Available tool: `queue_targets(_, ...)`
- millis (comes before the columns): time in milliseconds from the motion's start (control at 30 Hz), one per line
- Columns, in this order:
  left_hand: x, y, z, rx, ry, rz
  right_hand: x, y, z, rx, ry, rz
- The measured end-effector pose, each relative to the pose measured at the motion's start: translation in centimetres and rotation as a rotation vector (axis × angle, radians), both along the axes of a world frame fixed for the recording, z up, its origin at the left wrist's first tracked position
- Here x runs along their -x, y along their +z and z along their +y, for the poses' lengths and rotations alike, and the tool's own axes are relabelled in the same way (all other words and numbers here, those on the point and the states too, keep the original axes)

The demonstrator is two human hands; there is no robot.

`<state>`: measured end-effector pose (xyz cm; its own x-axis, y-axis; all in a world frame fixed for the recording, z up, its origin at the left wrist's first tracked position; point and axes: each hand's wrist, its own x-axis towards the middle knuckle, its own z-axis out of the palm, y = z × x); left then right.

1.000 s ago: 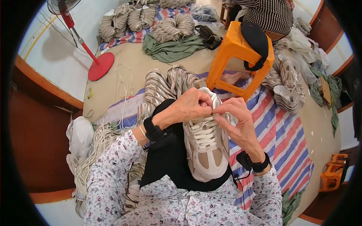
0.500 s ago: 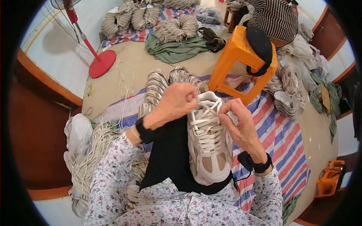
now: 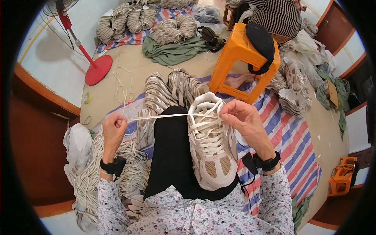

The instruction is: The recorder is lacing pairs of beige and white Reebok sneakers while sitting on the floor of a workshop.

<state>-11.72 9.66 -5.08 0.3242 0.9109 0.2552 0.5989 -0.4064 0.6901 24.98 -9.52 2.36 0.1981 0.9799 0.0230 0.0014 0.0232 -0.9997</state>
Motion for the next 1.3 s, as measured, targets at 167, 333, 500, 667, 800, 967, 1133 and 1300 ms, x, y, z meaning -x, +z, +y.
queue_targets(167,2.1,-2.2,-0.8,0.105,0.063,-0.012,0.3,0.4,0.3,-0.011,0.034,-0.03)
queue_targets(333,-2.0,-0.5,-2.9,0.132,-0.076,-0.078,-0.3,0.4,-0.2,-0.067,-0.058,-0.009)
queue_targets(500,-10.4,6.3,-7.5,0.149,-0.44,-0.274,-1.0,-0.2,-1.6,-0.045,-0.1,-0.048)
queue_targets(667,-13.0,7.7,-8.2,0.165,-0.575,-0.239,-0.5,0.2,-1.2,-0.051,0.007,-0.147)
queue_targets(800,-13.8,7.6,-8.0,0.177,-0.627,-0.177,-0.7,-0.1,-0.8,-0.057,0.046,-0.214)
queue_targets(967,-14.1,7.0,-8.2,0.246,-0.635,-0.205,-1.4,-1.3,-0.7,-0.064,0.064,-0.231)
queue_targets(1133,-14.4,7.0,-8.6,0.35,-0.594,-0.229,-1.1,-1.1,-0.7,-0.066,0.076,-0.172)
queue_targets(1300,-14.4,7.6,-9.2,0.324,-0.601,-0.229,-0.8,-0.9,-0.9,-0.038,0.081,-0.145)
